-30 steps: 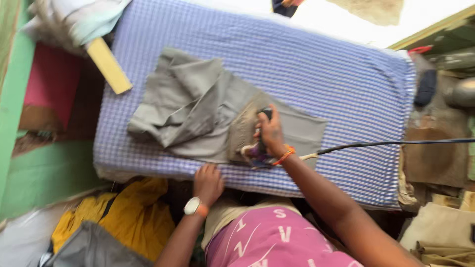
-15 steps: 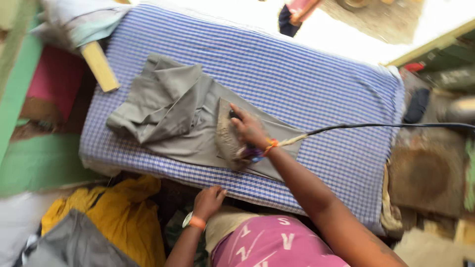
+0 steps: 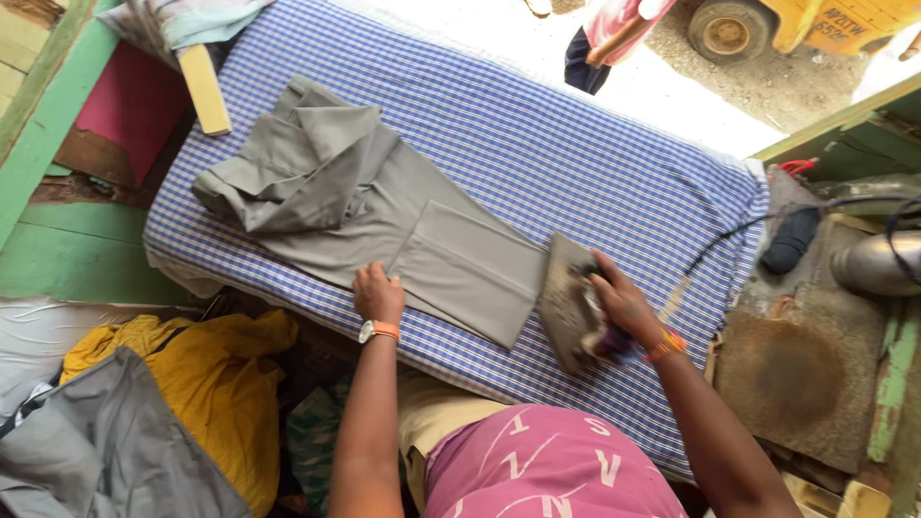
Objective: The person irons a pair of grey trousers on a blue checkered ironing board. They repeatedly smooth the fabric with their hands, fold the garment, and use a steam iron to press different sections. The trousers are folded neatly at the end.
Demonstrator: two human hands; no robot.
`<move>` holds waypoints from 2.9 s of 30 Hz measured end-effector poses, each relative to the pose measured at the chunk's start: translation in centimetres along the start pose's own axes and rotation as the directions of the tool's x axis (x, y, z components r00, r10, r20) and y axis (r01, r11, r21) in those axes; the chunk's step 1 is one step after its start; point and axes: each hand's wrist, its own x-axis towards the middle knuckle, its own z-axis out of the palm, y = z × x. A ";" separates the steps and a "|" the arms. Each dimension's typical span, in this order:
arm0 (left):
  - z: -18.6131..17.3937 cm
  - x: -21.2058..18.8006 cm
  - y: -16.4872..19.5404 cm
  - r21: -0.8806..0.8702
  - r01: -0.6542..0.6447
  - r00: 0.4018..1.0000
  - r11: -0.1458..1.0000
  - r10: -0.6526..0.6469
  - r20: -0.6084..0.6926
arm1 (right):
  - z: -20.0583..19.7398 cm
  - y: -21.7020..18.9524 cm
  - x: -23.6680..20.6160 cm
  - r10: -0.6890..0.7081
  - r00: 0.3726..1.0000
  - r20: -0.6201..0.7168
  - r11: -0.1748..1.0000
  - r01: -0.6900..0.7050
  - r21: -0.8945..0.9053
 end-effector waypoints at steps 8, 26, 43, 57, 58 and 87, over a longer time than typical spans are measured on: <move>-2.0 1.6 2.5 -0.132 0.242 0.962 0.961 -0.219 0.165 | -11.0 10.3 -10.7 0.394 0.910 -0.126 0.839 -0.300 0.454; 1.6 -17.0 15.8 -0.751 -0.632 0.335 0.190 0.941 -0.044 | -3.3 9.7 -10.1 0.624 0.779 0.057 0.499 -0.453 0.739; -3.3 24.9 7.0 0.433 -0.487 0.841 0.759 0.541 -0.003 | 1.4 1.5 -10.6 0.602 0.464 -0.650 0.644 -0.764 0.051; -7.7 7.6 -3.1 -0.215 -0.817 0.563 0.535 0.821 -0.099 | 14.4 -3.9 -1.8 0.283 0.758 -0.588 0.951 -0.301 0.070; -7.2 4.4 -4.2 -0.393 -0.756 0.590 0.523 0.805 -0.065 | 16.5 -4.9 -0.2 0.271 0.809 -0.522 0.962 -0.203 0.184; 2.7 -12.4 9.4 -0.694 -0.679 0.226 0.239 0.968 0.112 | 5.7 3.9 -9.6 0.662 0.745 -0.086 0.637 -0.499 0.588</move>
